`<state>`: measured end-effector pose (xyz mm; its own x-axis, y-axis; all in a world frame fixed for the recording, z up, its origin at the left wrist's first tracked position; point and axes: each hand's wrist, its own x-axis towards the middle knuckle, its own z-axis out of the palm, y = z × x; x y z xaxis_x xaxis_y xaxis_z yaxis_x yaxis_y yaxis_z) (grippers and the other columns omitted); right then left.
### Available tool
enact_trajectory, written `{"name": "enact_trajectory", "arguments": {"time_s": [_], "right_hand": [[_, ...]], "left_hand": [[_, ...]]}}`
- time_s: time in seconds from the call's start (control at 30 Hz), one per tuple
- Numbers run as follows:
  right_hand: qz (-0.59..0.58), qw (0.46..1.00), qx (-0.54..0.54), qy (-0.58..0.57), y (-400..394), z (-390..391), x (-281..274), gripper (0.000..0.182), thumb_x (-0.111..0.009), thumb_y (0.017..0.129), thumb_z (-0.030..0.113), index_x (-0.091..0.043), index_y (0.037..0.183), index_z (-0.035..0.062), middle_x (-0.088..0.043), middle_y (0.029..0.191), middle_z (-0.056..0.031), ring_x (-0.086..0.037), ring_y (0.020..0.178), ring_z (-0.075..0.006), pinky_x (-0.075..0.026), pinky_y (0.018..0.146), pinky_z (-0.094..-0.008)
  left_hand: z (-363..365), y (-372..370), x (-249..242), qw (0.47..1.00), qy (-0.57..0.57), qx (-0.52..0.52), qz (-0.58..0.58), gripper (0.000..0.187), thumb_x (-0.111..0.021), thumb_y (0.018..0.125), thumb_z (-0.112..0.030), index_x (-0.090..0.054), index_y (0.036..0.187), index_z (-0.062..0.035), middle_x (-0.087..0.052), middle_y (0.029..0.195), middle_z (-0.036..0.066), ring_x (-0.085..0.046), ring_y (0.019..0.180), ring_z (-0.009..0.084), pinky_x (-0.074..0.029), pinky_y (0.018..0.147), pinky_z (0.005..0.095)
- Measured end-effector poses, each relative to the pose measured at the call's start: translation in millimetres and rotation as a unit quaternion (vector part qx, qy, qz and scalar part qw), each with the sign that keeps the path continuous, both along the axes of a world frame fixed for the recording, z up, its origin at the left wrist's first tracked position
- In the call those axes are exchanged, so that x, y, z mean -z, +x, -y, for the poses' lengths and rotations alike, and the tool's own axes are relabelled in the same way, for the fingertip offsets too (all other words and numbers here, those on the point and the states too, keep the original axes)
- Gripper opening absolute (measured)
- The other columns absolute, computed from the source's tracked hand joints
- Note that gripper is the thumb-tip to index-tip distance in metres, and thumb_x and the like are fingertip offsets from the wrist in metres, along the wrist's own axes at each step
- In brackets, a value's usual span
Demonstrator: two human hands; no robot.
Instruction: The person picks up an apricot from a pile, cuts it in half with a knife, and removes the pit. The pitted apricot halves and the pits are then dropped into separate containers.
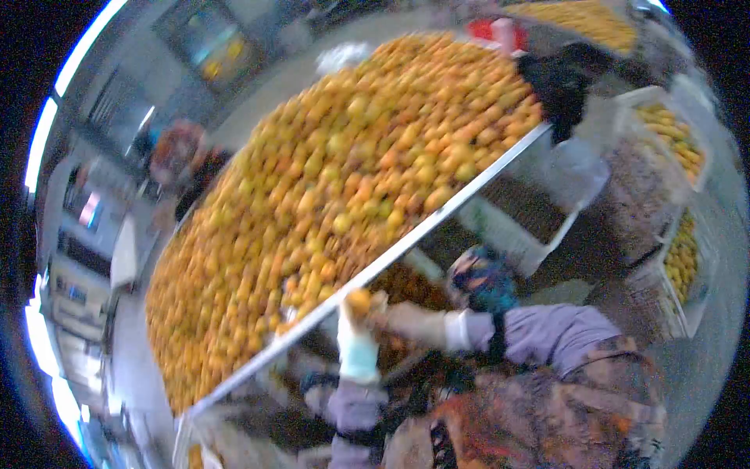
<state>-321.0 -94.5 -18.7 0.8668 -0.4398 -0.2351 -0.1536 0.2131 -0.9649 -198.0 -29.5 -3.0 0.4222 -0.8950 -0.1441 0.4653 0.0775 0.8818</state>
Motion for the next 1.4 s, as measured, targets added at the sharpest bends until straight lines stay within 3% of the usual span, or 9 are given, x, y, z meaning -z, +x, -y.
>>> {"name": "enact_trajectory", "arguments": {"time_s": [0.07,0.13,0.17,0.23,0.8,1.07,1.2,1.27,1.4], "right_hand": [[0.164,0.949,0.140,-0.231,7.2,-8.3,22.7,0.051,-0.044,0.088,0.057,-0.063,0.093,0.0101,-0.060,0.068,-0.0032,-0.056,0.058,-0.0125,-0.044,0.047,-0.0276],[0.026,0.998,0.045,0.021,4.6,-3.9,20.3,0.054,-0.047,0.084,0.061,-0.064,0.093,0.0104,-0.058,0.070,-0.0015,-0.051,0.062,-0.0118,-0.043,0.049,-0.0289],[-0.034,0.999,0.024,0.035,-15.3,-6.1,-29.8,0.055,-0.046,0.085,0.061,-0.063,0.095,0.0098,-0.055,0.067,0.0000,-0.049,0.060,-0.0113,-0.041,0.047,-0.0277],[0.027,0.999,0.012,-0.024,-10.9,-6.1,1.9,0.056,-0.043,0.087,0.060,-0.063,0.093,0.0080,-0.053,0.065,0.0003,-0.048,0.057,-0.0108,-0.040,0.046,-0.0261],[0.058,0.993,0.089,-0.045,-0.3,-9.9,4.5,0.054,-0.044,0.091,0.052,-0.058,0.112,0.0034,-0.056,0.072,-0.0040,-0.051,0.063,-0.0133,-0.044,0.058,-0.0276],[0.141,0.891,-0.205,0.380,-16.5,5.6,0.2,0.044,-0.043,0.091,0.051,-0.064,0.100,0.0137,-0.054,0.069,0.0016,-0.048,0.056,-0.0066,-0.037,0.051,-0.0193],[0.040,0.962,-0.058,0.265,-4.7,-8.3,-5.2,0.046,-0.038,0.094,0.049,-0.059,0.095,0.0086,-0.041,0.053,0.0080,-0.031,0.040,-0.0042,-0.024,0.038,-0.0204],[0.145,0.985,0.061,-0.068,9.9,-12.0,8.8,0.045,-0.041,0.093,0.050,-0.059,0.094,0.0082,-0.044,0.053,0.0060,-0.037,0.041,-0.0053,-0.027,0.039,-0.0196],[-0.042,0.996,0.010,0.075,-31.1,11.3,-39.9,0.046,-0.048,0.088,0.053,-0.060,0.098,0.0094,-0.055,0.063,-0.0016,-0.050,0.050,-0.0105,-0.041,0.046,-0.0252]], "left_hand": [[-0.2,-3.1,0.4,1.000,-0.016,0.010,0.001,0.039,-0.040,0.096,-0.034,-0.045,0.120,-0.0030,-0.055,0.111,0.016,-0.058,0.099,0.0278,-0.046,0.090,0.0395],[0.0,-2.0,-7.3,0.999,-0.001,0.026,0.032,0.027,-0.043,0.094,-0.021,-0.052,0.106,0.0013,-0.056,0.101,0.012,-0.058,0.093,0.0227,-0.047,0.085,0.0339],[-3.9,-1.0,-4.2,0.936,-0.033,0.019,0.350,0.024,-0.046,0.092,-0.016,-0.055,0.099,0.0041,-0.056,0.098,0.012,-0.058,0.092,0.0214,-0.048,0.083,0.0330],[-6.3,-3.8,-9.1,0.997,0.036,0.027,0.057,0.031,-0.044,0.096,-0.027,-0.056,0.105,-0.0004,-0.061,0.101,0.010,-0.057,0.091,0.0197,-0.045,0.080,0.0291],[-0.9,-7.2,-20.4,0.996,0.061,0.023,-0.054,0.040,-0.040,0.095,-0.042,-0.056,0.097,-0.0047,-0.063,0.088,0.009,-0.057,0.074,0.0167,-0.046,0.064,0.0252],[-8.2,3.7,-19.1,0.989,-0.002,0.112,-0.095,0.041,-0.042,0.094,-0.043,-0.056,0.105,-0.0064,-0.063,0.091,0.010,-0.060,0.078,0.0191,-0.048,0.072,0.0281],[-10.8,-8.5,-28.4,0.993,-0.009,0.046,-0.105,0.040,-0.043,0.094,-0.042,-0.055,0.108,-0.0057,-0.061,0.101,0.010,-0.059,0.085,0.0219,-0.047,0.081,0.0342],[-14.2,-3.5,-23.0,0.997,-0.022,0.030,-0.070,0.040,-0.044,0.094,-0.040,-0.055,0.109,-0.0053,-0.059,0.104,0.010,-0.058,0.088,0.0227,-0.047,0.083,0.0361],[-22.6,10.5,-8.7,0.993,-0.010,-0.095,0.067,0.037,-0.043,0.096,-0.033,-0.050,0.117,-0.0035,-0.058,0.103,0.009,-0.057,0.092,0.0209,-0.045,0.083,0.0312]]}}
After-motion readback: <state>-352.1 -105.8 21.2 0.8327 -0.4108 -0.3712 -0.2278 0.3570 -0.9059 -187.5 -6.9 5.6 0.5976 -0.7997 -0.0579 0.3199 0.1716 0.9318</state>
